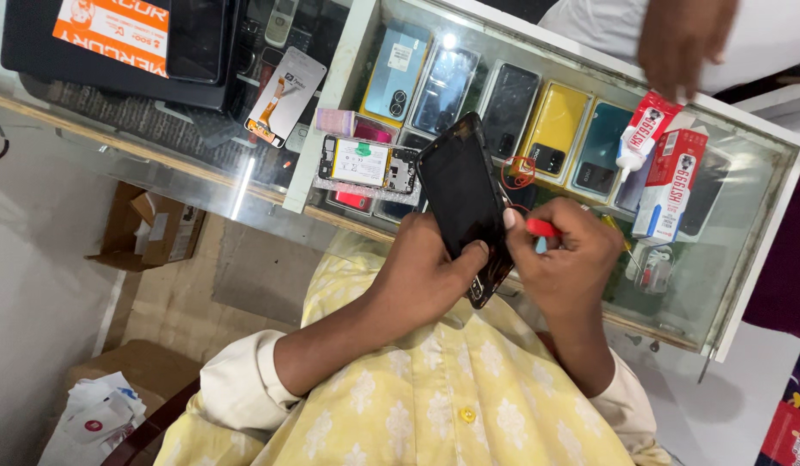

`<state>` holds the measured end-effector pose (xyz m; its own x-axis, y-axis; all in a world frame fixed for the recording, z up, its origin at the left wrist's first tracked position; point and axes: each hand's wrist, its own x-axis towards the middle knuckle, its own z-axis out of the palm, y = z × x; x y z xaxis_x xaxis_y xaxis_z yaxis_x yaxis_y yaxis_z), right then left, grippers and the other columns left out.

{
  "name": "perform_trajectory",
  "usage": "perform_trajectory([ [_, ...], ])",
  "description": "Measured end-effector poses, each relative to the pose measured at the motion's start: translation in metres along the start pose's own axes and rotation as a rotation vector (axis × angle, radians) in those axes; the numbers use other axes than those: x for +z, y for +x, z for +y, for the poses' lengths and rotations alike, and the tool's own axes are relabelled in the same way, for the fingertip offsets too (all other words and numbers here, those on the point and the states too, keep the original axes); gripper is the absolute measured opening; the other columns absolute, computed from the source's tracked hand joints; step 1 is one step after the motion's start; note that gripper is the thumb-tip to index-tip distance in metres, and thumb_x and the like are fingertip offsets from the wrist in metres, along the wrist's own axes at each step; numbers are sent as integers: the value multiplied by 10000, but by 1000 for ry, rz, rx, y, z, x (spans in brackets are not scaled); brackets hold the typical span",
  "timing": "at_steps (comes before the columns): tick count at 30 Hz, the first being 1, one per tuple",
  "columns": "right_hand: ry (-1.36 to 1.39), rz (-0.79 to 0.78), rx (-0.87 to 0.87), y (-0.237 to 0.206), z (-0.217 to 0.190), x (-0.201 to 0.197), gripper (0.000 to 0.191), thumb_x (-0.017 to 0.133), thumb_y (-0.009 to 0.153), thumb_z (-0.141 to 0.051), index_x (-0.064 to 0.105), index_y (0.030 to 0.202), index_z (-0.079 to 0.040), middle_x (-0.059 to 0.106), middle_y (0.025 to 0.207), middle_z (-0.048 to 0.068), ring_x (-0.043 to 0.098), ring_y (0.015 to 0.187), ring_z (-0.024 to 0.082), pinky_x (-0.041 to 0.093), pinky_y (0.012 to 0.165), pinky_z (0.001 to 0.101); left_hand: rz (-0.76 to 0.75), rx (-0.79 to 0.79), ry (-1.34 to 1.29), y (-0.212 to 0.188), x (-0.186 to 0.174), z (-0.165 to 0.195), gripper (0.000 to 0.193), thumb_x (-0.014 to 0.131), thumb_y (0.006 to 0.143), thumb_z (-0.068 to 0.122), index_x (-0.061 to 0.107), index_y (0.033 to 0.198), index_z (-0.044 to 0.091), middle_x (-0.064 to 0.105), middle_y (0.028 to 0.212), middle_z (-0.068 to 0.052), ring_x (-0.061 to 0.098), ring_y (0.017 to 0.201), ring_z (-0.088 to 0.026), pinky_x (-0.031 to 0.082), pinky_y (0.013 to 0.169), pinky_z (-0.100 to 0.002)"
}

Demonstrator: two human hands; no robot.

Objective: The person disassembles a smartphone, removes the battery, cleans the interior with a red plastic tool, and uses a heat gun to warm the back panel. They then reattach the screen and battery, and close the phone casing.

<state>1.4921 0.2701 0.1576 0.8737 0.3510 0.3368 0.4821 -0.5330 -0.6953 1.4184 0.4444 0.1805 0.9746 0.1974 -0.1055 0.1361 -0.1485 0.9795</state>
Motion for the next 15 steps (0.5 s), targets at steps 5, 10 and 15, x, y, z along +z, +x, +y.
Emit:
perform_trajectory([
  [5, 506, 70, 222, -6, 11, -18, 327, 674, 1010, -336, 663, 1020, -10, 593, 851, 8, 447, 685, 55, 351, 631, 225, -10, 40, -136, -7, 0, 0, 136, 624, 880, 31, 693, 986, -21, 687, 718, -88, 603, 615, -79, 511, 541, -307],
  [10, 655, 47, 344, -26, 15, -25, 363, 616, 1106, -291, 683, 1253, 34, 701, 1146, 66, 536, 856, 63, 436, 786, 212, -60, -77, -318, -9, 4, -5, 273, 588, 886, -3, 727, 1120, -2, 744, 830, -45, 653, 651, -59, 550, 531, -269],
  [15, 619, 112, 323, -54, 13, -18, 206, 666, 1058, -151, 644, 1180, 13, 678, 1008, 70, 606, 826, 71, 487, 747, 216, -59, -50, -307, -11, 10, -8, 208, 616, 887, -21, 724, 1065, -35, 748, 827, -59, 691, 695, -58, 588, 550, -253],
])
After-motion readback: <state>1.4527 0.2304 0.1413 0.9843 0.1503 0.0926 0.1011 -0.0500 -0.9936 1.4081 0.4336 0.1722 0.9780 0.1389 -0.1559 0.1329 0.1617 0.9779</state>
